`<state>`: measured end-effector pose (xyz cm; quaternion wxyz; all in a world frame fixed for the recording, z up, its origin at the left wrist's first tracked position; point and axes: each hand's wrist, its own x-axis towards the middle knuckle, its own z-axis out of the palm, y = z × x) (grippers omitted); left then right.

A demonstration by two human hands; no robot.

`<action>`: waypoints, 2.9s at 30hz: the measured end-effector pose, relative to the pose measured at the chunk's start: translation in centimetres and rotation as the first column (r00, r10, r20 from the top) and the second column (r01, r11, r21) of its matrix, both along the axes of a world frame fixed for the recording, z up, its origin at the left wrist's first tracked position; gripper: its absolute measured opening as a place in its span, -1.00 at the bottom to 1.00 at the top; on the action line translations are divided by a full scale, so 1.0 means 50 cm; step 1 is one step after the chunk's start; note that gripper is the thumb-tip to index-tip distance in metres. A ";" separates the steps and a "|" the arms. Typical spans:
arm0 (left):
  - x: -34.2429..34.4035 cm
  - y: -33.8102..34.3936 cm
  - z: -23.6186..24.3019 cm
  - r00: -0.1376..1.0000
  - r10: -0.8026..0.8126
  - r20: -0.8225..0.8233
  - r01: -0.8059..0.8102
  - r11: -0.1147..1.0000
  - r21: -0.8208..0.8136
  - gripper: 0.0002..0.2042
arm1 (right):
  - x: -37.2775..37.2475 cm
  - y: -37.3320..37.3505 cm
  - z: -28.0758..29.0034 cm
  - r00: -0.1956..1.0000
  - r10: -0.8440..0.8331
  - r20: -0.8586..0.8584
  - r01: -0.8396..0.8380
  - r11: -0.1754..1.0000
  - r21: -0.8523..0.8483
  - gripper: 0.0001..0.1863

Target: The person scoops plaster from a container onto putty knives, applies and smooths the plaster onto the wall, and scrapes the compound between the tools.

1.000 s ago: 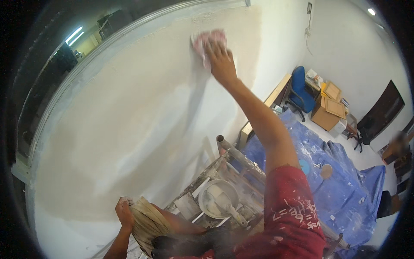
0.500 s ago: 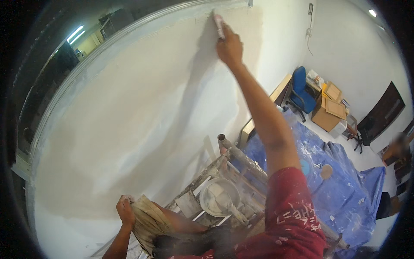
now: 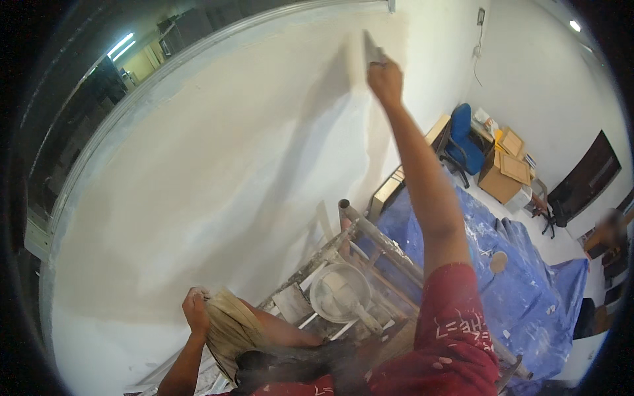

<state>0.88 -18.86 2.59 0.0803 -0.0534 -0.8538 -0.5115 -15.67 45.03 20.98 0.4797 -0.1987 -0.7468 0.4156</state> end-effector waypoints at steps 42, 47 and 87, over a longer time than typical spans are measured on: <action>-0.036 0.309 0.008 0.761 -0.508 0.402 0.647 0.638 -0.418 -0.44 | 0.274 -0.284 -0.148 0.806 0.558 -0.196 -0.584 0.698 -0.414 -0.56; -0.076 0.296 -0.107 0.726 -0.456 0.515 0.684 0.562 -0.466 -0.39 | 0.091 -0.288 -0.091 0.984 0.145 -0.102 -0.074 0.860 0.505 -0.35; -0.050 0.300 -0.075 0.711 -0.476 0.517 0.703 0.498 -0.508 -0.25 | 0.268 -0.722 0.004 0.645 0.763 0.049 -0.763 0.646 -0.015 -0.57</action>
